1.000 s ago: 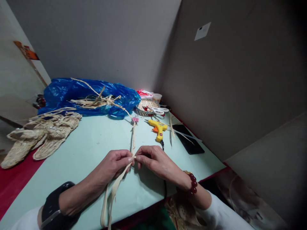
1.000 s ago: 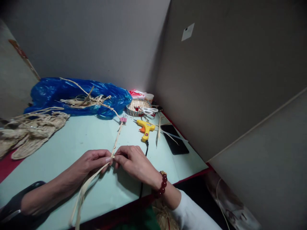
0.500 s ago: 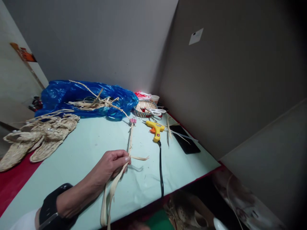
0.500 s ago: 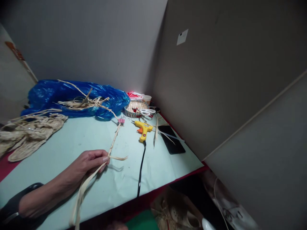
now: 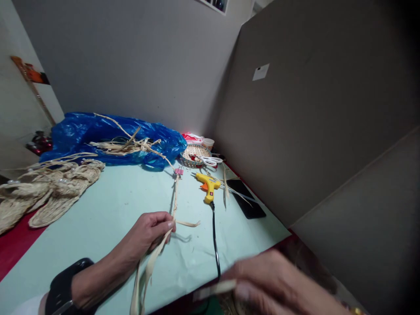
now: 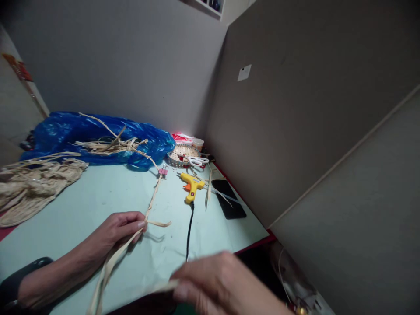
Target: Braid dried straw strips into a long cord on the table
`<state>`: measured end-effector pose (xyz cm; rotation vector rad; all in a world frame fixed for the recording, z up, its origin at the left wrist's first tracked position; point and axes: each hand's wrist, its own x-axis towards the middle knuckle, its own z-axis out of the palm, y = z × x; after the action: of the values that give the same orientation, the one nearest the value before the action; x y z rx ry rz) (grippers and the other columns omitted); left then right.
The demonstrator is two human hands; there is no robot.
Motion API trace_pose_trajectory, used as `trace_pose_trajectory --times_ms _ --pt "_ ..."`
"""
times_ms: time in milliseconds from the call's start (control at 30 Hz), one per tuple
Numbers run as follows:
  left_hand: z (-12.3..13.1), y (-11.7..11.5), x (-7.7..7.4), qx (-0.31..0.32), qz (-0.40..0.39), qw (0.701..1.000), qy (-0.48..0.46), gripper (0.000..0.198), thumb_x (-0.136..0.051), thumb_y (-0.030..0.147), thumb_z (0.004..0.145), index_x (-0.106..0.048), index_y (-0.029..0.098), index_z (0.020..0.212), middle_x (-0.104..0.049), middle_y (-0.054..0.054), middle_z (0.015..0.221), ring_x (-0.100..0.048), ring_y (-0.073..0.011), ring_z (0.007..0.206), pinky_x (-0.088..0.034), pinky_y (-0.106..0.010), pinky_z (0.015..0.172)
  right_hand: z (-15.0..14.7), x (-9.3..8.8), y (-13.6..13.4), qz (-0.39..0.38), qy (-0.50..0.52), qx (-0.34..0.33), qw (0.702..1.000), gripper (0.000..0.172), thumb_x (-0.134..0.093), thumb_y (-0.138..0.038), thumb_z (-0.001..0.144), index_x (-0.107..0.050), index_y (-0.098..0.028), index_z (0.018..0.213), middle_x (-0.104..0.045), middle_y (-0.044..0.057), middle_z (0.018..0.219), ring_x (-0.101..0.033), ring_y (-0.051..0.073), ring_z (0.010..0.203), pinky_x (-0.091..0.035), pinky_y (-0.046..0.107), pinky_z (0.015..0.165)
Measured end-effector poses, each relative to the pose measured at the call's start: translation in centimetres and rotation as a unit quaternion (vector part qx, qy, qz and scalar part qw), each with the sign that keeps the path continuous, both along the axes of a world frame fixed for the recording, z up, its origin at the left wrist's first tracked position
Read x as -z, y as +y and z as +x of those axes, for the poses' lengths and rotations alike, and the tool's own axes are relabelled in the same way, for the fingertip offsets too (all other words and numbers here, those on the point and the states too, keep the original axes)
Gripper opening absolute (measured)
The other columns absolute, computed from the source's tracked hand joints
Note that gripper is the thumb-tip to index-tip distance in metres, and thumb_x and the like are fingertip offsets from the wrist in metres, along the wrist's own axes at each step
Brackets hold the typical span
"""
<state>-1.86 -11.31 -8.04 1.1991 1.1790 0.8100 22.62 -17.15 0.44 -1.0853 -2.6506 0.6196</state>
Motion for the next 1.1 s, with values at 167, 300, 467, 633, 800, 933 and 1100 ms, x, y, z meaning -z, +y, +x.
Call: trace_pose_trajectory --times_ms 167,300,467,633,800,933,1100 --pt "-0.1 0.0 0.3 -0.013 0.006 1.0 -0.006 0.029 -0.058 0.042 0.079 -0.054 0.016 0.069 -0.044 0.007 0.052 -0.026 -0.0074 0.046 -0.015 -0.023 0.047 -2.1 1.1 5.2 0.007 0.119 0.056 0.991 0.025 -0.039 -0.016 0.097 -0.059 -0.022 0.108 -0.066 0.001 0.08 -0.058 0.012 0.071 -0.044 0.024 0.071" --pt "-0.2 0.1 0.5 -0.012 0.013 1.0 -0.005 0.03 -0.058 0.043 0.08 -0.056 0.016 0.068 -0.045 0.006 0.052 -0.024 -0.0066 0.045 -0.013 -0.024 0.046 -4.5 3.5 7.2 -0.039 0.125 0.051 0.99 0.018 -0.037 -0.021 0.098 -0.054 -0.019 0.102 -0.063 -0.002 0.071 -0.053 0.01 0.06 -0.04 0.022 0.063" --pt "-0.1 0.2 0.4 -0.024 -0.022 0.999 -0.03 0.03 -0.063 0.045 0.077 -0.056 0.016 0.068 -0.043 0.008 0.051 -0.024 -0.0063 0.045 -0.012 -0.023 0.046 -5.2 4.1 7.7 0.01 0.133 0.023 0.991 0.016 -0.048 -0.018 0.093 -0.063 -0.018 0.087 -0.061 0.002 0.083 -0.055 0.012 0.074 -0.04 0.022 0.068" --pt "0.2 -0.1 0.2 -0.047 -0.056 0.995 -0.066 0.032 -0.068 0.048 0.072 -0.057 0.017 0.069 -0.04 0.009 0.052 -0.028 -0.0062 0.046 -0.017 -0.02 0.045 -5.3 4.4 8.7 -0.004 0.148 -0.015 0.989 0.023 -0.052 -0.009 0.088 -0.07 -0.021 0.094 -0.066 0.003 0.094 -0.06 0.013 0.082 -0.043 0.023 0.076" --pt "0.3 -0.7 0.1 -0.072 -0.095 0.988 -0.094 0.031 -0.07 0.048 0.071 -0.061 0.018 0.076 -0.049 0.005 0.056 -0.041 -0.0091 0.05 -0.026 -0.019 0.046 -5.2 4.5 8.8 -0.013 0.112 -0.008 0.994 0.024 -0.049 -0.007 0.086 -0.068 -0.018 0.094 -0.068 0.004 0.088 -0.061 0.013 0.077 -0.043 0.024 0.072" --pt "0.3 -0.7 0.4 -0.065 -0.118 0.984 -0.115 0.028 -0.071 0.044 0.073 -0.062 0.018 0.078 -0.051 0.005 0.057 -0.04 -0.0081 0.049 -0.027 -0.019 0.045 -5.2 4.6 8.4 0.014 0.066 0.008 0.998 0.015 -0.048 -0.015 0.09 -0.06 -0.016 0.081 -0.062 0.004 0.079 -0.056 0.013 0.07 -0.041 0.024 0.065" --pt "0.1 -0.5 0.7 -0.065 -0.135 0.98 -0.133 0.025 -0.071 0.041 0.075 -0.063 0.018 0.08 -0.05 0.005 0.059 -0.034 -0.0054 0.048 -0.024 -0.017 0.044 -5.1 4.7 8.5 0.02 0.035 -0.021 0.999 0.015 -0.048 -0.01 0.086 -0.05 -0.017 0.073 -0.056 0.003 0.078 -0.051 0.011 0.065 -0.039 0.024 0.061"
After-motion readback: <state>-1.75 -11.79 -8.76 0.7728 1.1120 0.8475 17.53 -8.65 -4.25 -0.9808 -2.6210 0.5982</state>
